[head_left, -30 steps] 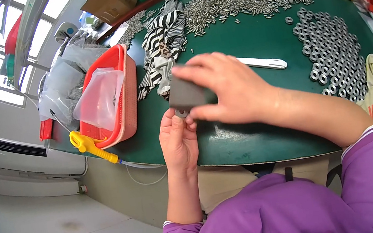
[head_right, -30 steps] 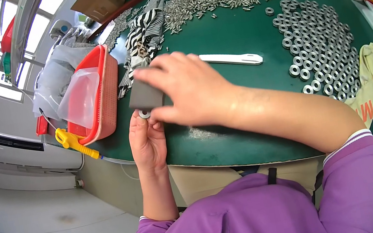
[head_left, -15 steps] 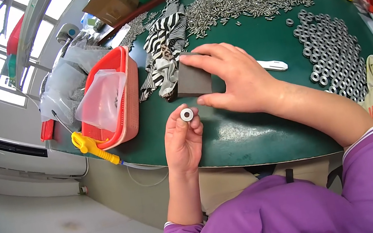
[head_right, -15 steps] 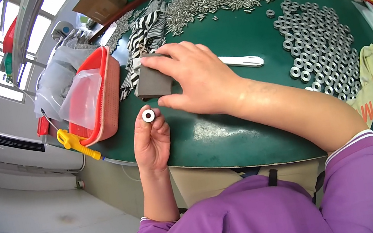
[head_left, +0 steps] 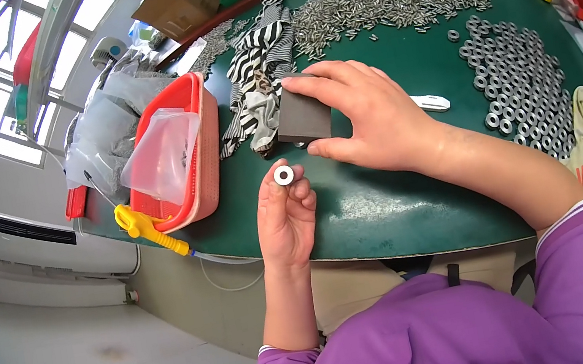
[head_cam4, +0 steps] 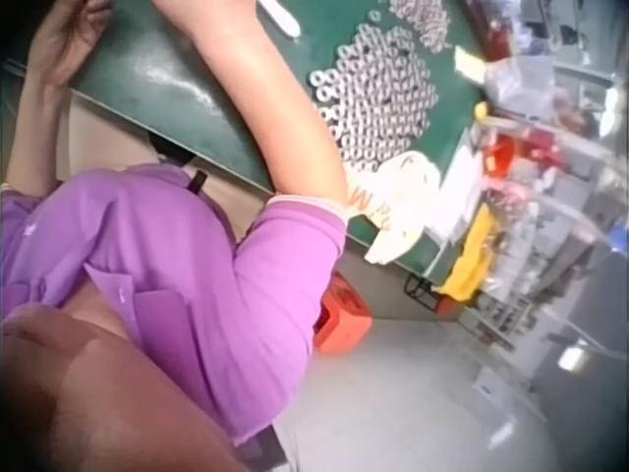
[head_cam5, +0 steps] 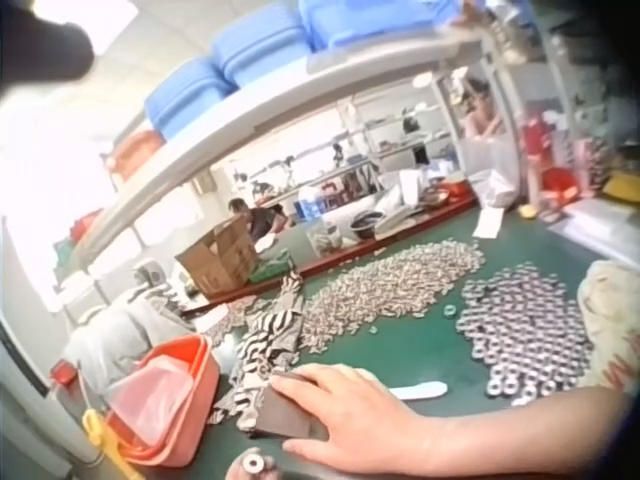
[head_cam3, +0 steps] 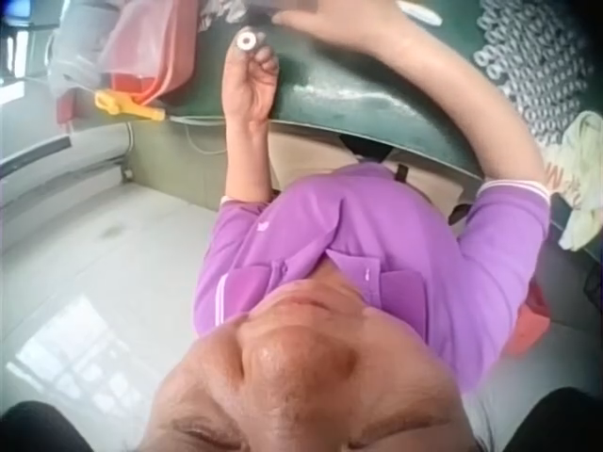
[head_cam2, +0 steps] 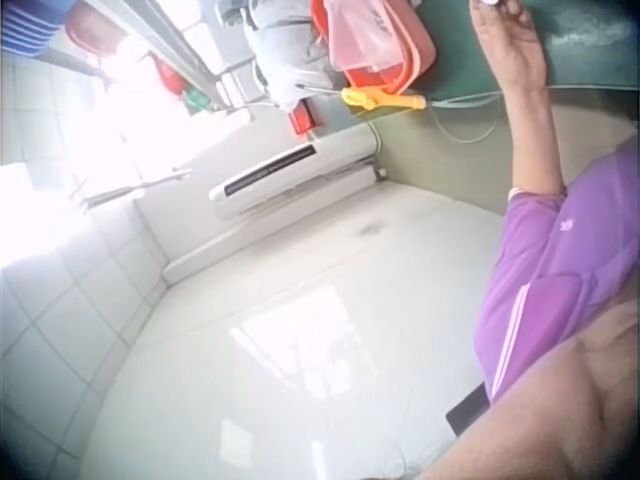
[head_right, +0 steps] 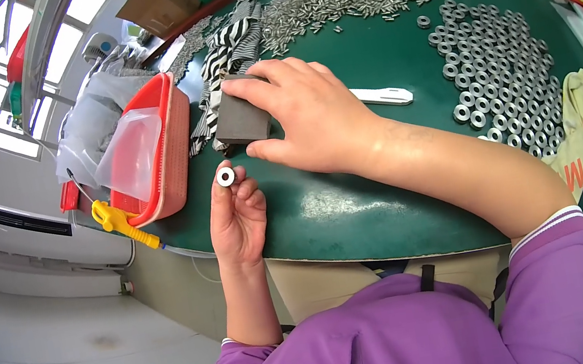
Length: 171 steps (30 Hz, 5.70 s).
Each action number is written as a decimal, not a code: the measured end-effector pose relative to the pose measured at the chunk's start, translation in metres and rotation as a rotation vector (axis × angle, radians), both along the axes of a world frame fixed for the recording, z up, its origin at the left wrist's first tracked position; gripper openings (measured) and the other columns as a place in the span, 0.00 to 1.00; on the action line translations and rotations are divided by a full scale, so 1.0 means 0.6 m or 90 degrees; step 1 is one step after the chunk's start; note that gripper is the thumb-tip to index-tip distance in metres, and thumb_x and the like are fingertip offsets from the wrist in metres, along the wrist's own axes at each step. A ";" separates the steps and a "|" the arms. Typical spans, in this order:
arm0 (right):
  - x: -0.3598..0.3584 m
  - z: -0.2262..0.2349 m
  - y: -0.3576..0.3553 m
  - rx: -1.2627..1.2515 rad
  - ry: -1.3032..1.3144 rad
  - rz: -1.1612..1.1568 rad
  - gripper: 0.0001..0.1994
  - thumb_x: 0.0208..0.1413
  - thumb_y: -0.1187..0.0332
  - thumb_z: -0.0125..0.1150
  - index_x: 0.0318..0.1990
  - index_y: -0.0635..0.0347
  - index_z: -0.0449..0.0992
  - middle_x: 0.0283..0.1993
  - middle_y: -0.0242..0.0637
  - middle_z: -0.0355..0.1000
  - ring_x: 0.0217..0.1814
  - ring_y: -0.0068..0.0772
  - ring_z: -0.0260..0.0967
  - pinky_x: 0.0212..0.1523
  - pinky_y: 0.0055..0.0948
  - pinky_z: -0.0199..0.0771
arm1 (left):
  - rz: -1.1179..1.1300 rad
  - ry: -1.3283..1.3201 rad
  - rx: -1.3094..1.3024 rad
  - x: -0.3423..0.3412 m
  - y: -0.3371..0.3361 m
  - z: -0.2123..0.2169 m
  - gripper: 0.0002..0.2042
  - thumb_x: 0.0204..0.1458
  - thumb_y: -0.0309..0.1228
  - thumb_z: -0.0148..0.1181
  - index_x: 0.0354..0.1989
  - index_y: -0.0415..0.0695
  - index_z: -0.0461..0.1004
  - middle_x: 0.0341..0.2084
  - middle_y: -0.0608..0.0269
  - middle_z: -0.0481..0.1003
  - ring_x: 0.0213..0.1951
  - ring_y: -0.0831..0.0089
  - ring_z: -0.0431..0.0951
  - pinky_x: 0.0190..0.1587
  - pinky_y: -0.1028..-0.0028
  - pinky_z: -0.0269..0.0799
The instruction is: Assembling small circular metal components using a handheld tool and a fixture.
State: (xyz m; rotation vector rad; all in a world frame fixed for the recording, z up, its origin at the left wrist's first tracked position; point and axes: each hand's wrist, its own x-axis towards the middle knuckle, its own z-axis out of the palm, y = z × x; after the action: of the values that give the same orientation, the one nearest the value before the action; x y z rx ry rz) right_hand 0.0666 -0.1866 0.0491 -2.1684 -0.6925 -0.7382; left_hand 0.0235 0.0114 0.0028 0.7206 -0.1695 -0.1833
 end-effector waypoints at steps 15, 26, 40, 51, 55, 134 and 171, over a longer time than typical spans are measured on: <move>-0.003 0.009 -0.009 -0.044 -0.031 0.008 0.30 0.37 0.60 0.66 0.53 0.53 0.67 0.51 0.43 0.63 0.53 0.45 0.60 0.51 0.40 0.59 | 0.032 -0.018 -0.003 -0.001 -0.008 0.000 0.12 0.57 0.29 0.51 0.49 0.41 0.66 0.41 0.58 0.72 0.35 0.76 0.70 0.38 0.78 0.69; -0.026 0.019 0.002 0.005 -0.034 0.169 0.31 0.37 0.59 0.66 0.53 0.51 0.67 0.52 0.43 0.63 0.54 0.44 0.61 0.51 0.39 0.60 | 0.040 -0.030 -0.013 -0.003 -0.010 0.001 0.13 0.58 0.30 0.49 0.50 0.42 0.65 0.44 0.59 0.70 0.43 0.74 0.72 0.44 0.75 0.71; 0.004 0.021 -0.011 -0.020 -0.017 0.019 0.30 0.39 0.61 0.66 0.54 0.51 0.66 0.52 0.41 0.63 0.56 0.44 0.59 0.56 0.40 0.59 | 0.188 -0.076 0.177 0.001 -0.021 0.012 0.19 0.54 0.21 0.52 0.55 0.40 0.62 0.43 0.58 0.70 0.40 0.73 0.74 0.44 0.76 0.72; 0.000 0.016 -0.005 -0.010 0.081 0.081 0.30 0.38 0.60 0.66 0.54 0.52 0.66 0.52 0.41 0.65 0.54 0.45 0.62 0.54 0.38 0.62 | 0.215 -0.060 0.193 -0.005 -0.029 0.020 0.18 0.53 0.21 0.53 0.52 0.38 0.61 0.42 0.56 0.70 0.41 0.71 0.75 0.45 0.74 0.73; -0.002 0.022 -0.005 -0.015 0.117 0.095 0.32 0.39 0.62 0.66 0.56 0.53 0.65 0.54 0.41 0.64 0.58 0.42 0.60 0.58 0.37 0.59 | 0.202 -0.077 0.190 -0.002 -0.018 0.005 0.13 0.53 0.23 0.54 0.47 0.38 0.66 0.41 0.59 0.72 0.41 0.72 0.75 0.45 0.77 0.74; -0.028 0.021 0.014 0.030 0.123 0.133 0.32 0.37 0.61 0.68 0.55 0.55 0.67 0.53 0.45 0.63 0.56 0.45 0.59 0.56 0.38 0.60 | 0.163 -0.094 0.100 0.005 -0.011 -0.003 0.10 0.52 0.21 0.55 0.43 0.40 0.67 0.41 0.60 0.72 0.41 0.76 0.73 0.46 0.77 0.71; -0.045 0.009 0.025 0.016 0.071 0.130 0.32 0.38 0.59 0.67 0.55 0.53 0.66 0.53 0.44 0.62 0.54 0.46 0.60 0.55 0.38 0.61 | 0.173 -0.104 0.134 -0.001 -0.014 0.002 0.11 0.53 0.23 0.54 0.45 0.38 0.65 0.40 0.59 0.72 0.42 0.74 0.73 0.46 0.75 0.71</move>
State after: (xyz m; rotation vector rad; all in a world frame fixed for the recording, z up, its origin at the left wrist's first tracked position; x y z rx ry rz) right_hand 0.0395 -0.1717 0.0545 -2.0614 -0.8261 -0.5135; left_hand 0.0228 0.0027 0.0040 0.9610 -0.2083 0.1193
